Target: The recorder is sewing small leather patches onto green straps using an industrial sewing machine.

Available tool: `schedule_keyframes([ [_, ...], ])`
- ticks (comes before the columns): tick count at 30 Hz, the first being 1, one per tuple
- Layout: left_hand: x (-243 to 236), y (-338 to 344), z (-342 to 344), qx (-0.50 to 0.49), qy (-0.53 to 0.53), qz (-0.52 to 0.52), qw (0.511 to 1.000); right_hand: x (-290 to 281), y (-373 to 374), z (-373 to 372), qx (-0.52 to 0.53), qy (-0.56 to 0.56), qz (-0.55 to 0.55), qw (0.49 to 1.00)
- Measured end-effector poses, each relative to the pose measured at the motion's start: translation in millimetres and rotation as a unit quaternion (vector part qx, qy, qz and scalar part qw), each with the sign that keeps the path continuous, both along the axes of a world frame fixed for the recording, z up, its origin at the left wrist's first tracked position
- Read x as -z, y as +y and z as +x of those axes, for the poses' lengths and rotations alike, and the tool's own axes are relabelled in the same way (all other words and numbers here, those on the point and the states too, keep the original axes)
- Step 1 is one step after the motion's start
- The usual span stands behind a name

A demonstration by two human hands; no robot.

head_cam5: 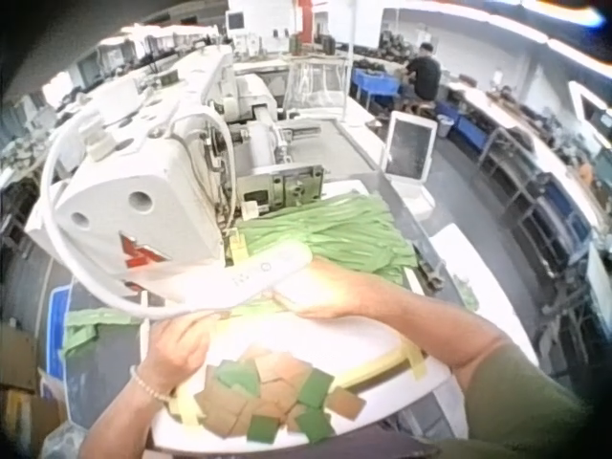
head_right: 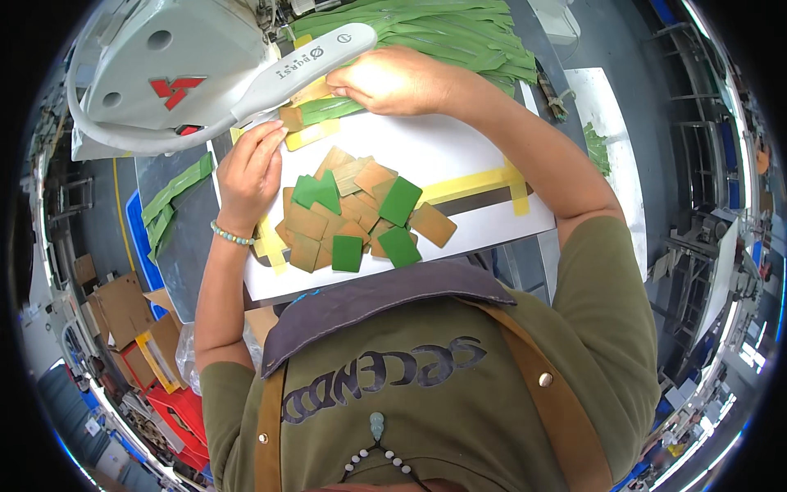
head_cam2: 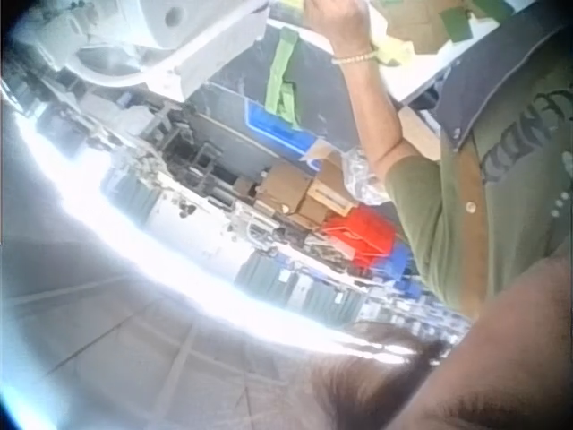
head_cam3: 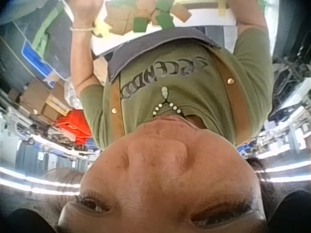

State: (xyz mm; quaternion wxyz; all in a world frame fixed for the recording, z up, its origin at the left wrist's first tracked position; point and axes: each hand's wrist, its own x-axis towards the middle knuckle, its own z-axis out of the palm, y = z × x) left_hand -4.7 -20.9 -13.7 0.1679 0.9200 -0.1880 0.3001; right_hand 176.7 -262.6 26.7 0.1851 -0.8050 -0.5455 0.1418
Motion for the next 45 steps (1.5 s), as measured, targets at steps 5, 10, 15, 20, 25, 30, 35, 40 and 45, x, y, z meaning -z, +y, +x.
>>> schedule_keyframes([
  [5, -5.6, -6.2, 2.9, 0.005, 0.065, 0.017, 0.998, -4.0, 6.5, -2.8, -0.008, -0.031, 0.032, 0.999],
  [10, -7.1, -7.0, 6.8, 0.015, 0.099, 0.043, 0.994, -3.9, 9.2, -2.5, -0.017, -0.059, 0.03, 0.998],
  [15, -5.1, -4.1, 8.0, 0.019, 0.121, -0.009, 0.992, 11.0, 21.1, 2.8, 0.053, -0.047, 0.084, 0.994],
  [20, -5.3, -5.5, 10.1, 0.023, 0.127, -0.019, 0.991, 42.4, 28.9, 17.2, 0.056, 0.268, 0.314, 0.909],
  [25, -5.6, -5.4, 9.1, 0.02, 0.146, -0.032, 0.989, 9.6, 14.7, 7.0, 0.127, 0.6, 0.356, 0.706],
  [30, -1.4, -2.7, 7.7, 0.027, 0.131, -0.024, 0.991, 3.6, -23.6, 0.1, 0.016, 0.05, 0.187, 0.981],
  [35, -5.0, -6.9, 7.9, 0.017, 0.12, -0.007, 0.993, 22.7, -29.6, -2.8, -0.04, -0.156, 0.204, 0.966],
  [40, -2.3, -5.4, 8.6, 0.023, 0.107, 0.004, 0.994, 27.6, -26.3, 0.6, -0.033, -0.187, 0.221, 0.957],
  [45, -4.9, -7.0, 8.5, 0.023, 0.1, 0.014, 0.995, 24.2, -26.5, -1.5, -0.022, -0.188, 0.217, 0.958],
])
